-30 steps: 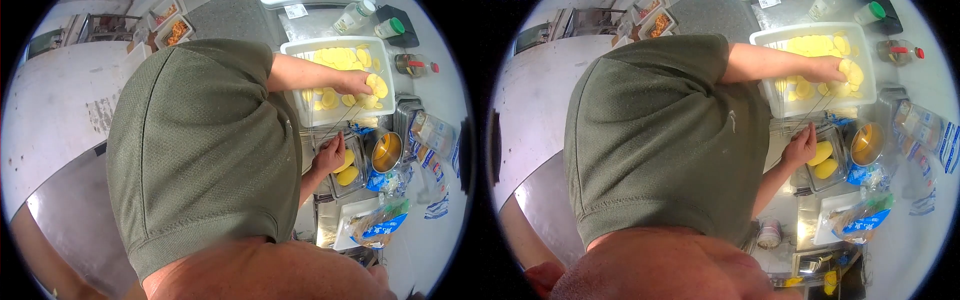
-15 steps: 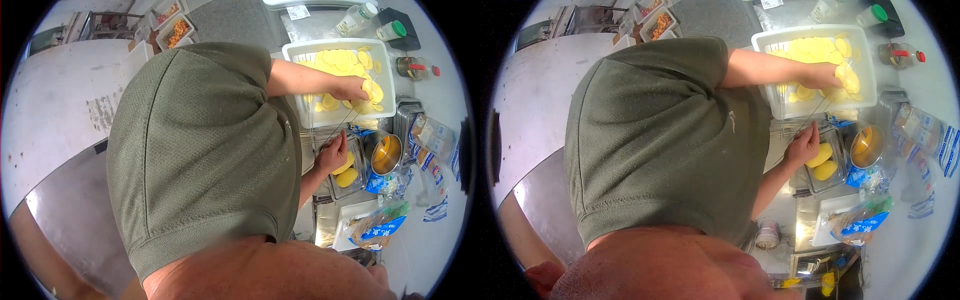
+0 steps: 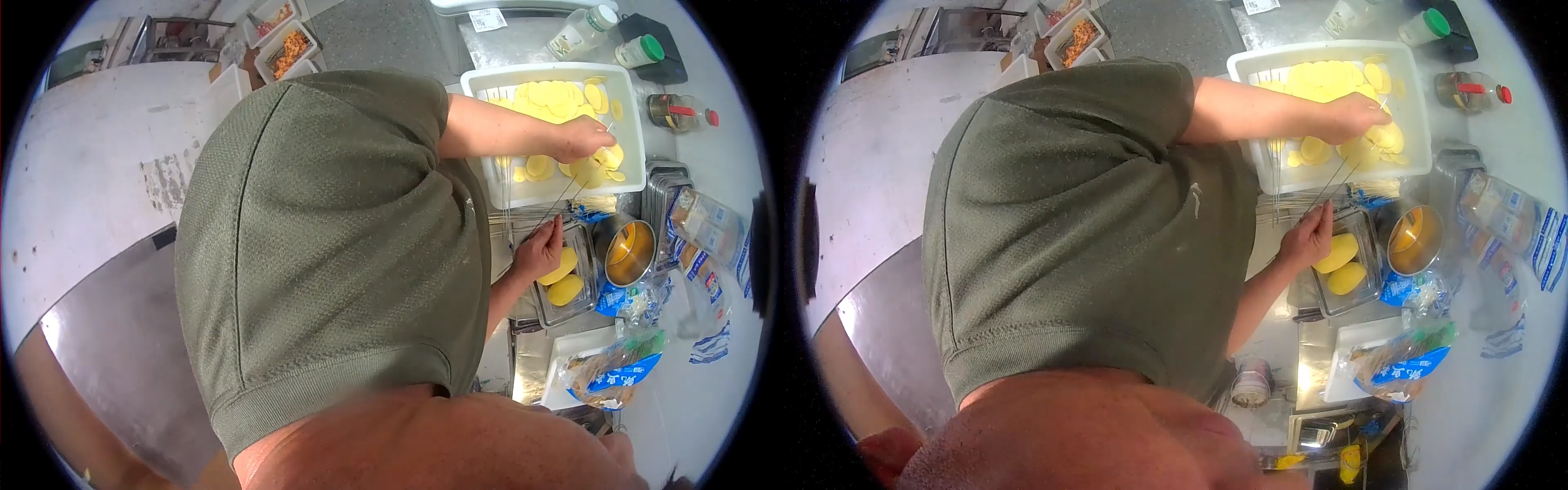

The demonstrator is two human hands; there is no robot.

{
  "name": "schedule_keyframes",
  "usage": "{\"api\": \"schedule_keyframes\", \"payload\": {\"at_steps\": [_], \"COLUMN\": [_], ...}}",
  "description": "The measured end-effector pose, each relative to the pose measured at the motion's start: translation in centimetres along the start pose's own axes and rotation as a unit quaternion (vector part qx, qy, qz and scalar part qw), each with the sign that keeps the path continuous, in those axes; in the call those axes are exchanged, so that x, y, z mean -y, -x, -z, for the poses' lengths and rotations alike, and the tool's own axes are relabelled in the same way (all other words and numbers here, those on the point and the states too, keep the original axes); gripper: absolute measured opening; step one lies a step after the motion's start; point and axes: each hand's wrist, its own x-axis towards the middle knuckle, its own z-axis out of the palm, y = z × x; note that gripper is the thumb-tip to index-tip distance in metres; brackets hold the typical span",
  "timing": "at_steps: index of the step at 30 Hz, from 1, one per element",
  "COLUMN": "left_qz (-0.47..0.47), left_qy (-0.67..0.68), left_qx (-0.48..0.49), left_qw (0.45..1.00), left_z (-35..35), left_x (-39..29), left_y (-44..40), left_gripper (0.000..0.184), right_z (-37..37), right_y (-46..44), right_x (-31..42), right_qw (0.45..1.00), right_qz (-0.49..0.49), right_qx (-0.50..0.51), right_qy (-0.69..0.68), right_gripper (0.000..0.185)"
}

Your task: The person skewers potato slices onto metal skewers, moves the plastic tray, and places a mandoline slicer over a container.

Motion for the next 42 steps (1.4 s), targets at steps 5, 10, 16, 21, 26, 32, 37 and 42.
{"api": "schedule_keyframes", "payload": {"at_steps": [5, 10, 16, 21, 26, 32, 37, 42], "left_qz": [0.041, -0.073, -0.132, -0.004, 0.010, 0.171, 0.226, 0.217], "left_qy": [0.077, -0.197, -0.189, 0.004, -0.025, 0.114, 0.202, 0.219], "left_qx": [-0.012, -0.006, 0.010, 0.035, 0.039, -0.014, -0.045, -0.070], "left_qw": [0.996, 0.978, 0.973, 0.999, 0.999, 0.979, 0.952, 0.949], "left_z": [0.0, 1.4, -0.1, -3.3, -2.3, 1.2, 2.6, 2.8], "left_x": [-0.9, -2.2, 0.4, 4.2, 4.3, -1.9, -4.0, -4.5], "left_y": [0.3, 1.4, 1.9, 1.3, 1.2, 3.8, 4.9, 4.7], "left_gripper": [0.031, 0.027, 0.036, 0.035, 0.026, 0.018, 0.029, 0.032], "right_z": [-0.6, -0.7, -1.3, -1.1, -1.4, -2.4, -2.5, -2.7], "right_y": [0.1, 0.2, -0.7, -1.6, -1.7, -1.2, -0.8, -0.8], "right_x": [-0.2, 0.8, 1.7, 0.7, 2.2, 1.9, 1.5, 2.6], "right_qw": [0.999, 1.000, 0.998, 0.997, 0.998, 0.995, 0.987, 0.980], "right_qz": [0.024, 0.006, -0.034, -0.037, -0.051, -0.048, -0.078, -0.105], "right_qx": [-0.028, -0.019, -0.019, 0.008, 0.020, 0.045, 0.055, 0.048], "right_qy": [0.002, 0.010, -0.043, -0.072, -0.036, -0.072, -0.131, -0.160], "right_gripper": [0.026, 0.026, 0.025, 0.024, 0.025, 0.024, 0.023, 0.024]}}
